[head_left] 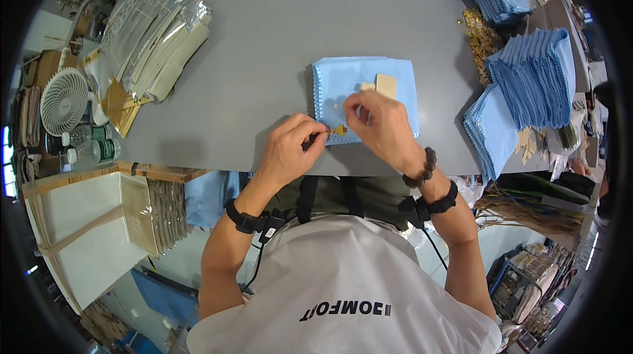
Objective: The person folds light blue cloths, attaches a tag to each, and places them into clear plastic bags. The person repeats this process for multiple cloths, stacking the packaged items on the table.
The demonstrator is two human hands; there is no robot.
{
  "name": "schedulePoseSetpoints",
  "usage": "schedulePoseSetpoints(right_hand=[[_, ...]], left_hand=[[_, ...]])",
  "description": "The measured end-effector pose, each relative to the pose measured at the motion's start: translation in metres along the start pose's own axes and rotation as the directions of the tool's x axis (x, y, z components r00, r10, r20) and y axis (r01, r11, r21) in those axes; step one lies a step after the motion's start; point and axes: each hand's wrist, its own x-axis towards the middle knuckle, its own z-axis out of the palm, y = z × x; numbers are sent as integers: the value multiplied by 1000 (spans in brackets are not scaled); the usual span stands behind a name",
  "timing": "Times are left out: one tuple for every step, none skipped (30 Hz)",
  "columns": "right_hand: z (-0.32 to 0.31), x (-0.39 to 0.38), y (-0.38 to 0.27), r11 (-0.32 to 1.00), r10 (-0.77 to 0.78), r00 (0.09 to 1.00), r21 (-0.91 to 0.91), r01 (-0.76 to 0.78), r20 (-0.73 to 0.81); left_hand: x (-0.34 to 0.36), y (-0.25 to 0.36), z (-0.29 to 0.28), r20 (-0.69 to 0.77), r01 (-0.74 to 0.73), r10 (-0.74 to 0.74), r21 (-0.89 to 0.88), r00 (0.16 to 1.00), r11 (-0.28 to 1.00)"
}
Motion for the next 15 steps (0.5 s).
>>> schedulePoseSetpoints(right_hand=[[6, -6, -3, 993, 53, 998, 108, -56, 29], [9, -11, -4, 990, 70, 996, 122, -77, 58], [12, -16, -4, 986, 87, 992, 132, -99, 88], [15, -20, -4, 982, 105, 988, 143, -121, 116], [18, -22, -1, 984, 92, 988, 143, -109, 122], [21, -23, 0, 988, 67, 992, 131, -82, 111], [23, -25, 2, 992, 49, 994, 109, -60, 100], [25, -26, 4, 995, 56, 993, 73, -64, 104], [26, -27, 6, 997, 8, 997, 71, -13, 73], [28, -28, 7, 998, -13, 998, 55, 10, 58], [29, -28, 8, 999, -32, 998, 35, 31, 45], [30, -29, 9, 999, -47, 998, 24, 46, 35], [32, -29, 10, 998, -60, 998, 11, 60, 28], [33, -29, 11, 998, -68, 997, -4, 68, 23], [34, -29, 12, 997, -78, 997, -6, 79, 13]], left_hand=[[1, 0, 0, 3, 2, -2, -9, 1000, 1000], [2, -1, 0, 2, 3, -3, -9, 1000, 1000], [3, 0, -1, 6, 11, -11, -11, 1000, 1000], [3, 0, -1, 11, 19, -18, -13, 1000, 1000], [4, 1, -2, 27, 43, -43, -4, 999, 999], [4, 1, -2, 36, 56, -56, -1, 998, 998], [5, 2, -3, 42, 68, -68, 2, 997, 998], [6, 3, -3, 44, 78, -78, 3, 996, 997], [6, 3, -3, 55, 86, -86, 10, 995, 996], [7, 4, -3, 61, 93, -94, 16, 994, 996], [8, 4, -3, 70, 106, -107, 21, 992, 994], [8, 4, -3, 72, 104, -105, 17, 992, 994], [9, 4, -3, 75, 107, -108, 13, 991, 994], [9, 5, -4, 79, 112, -112, 10, 990, 994], [9, 5, -4, 88, 110, -110, 6, 990, 994]])
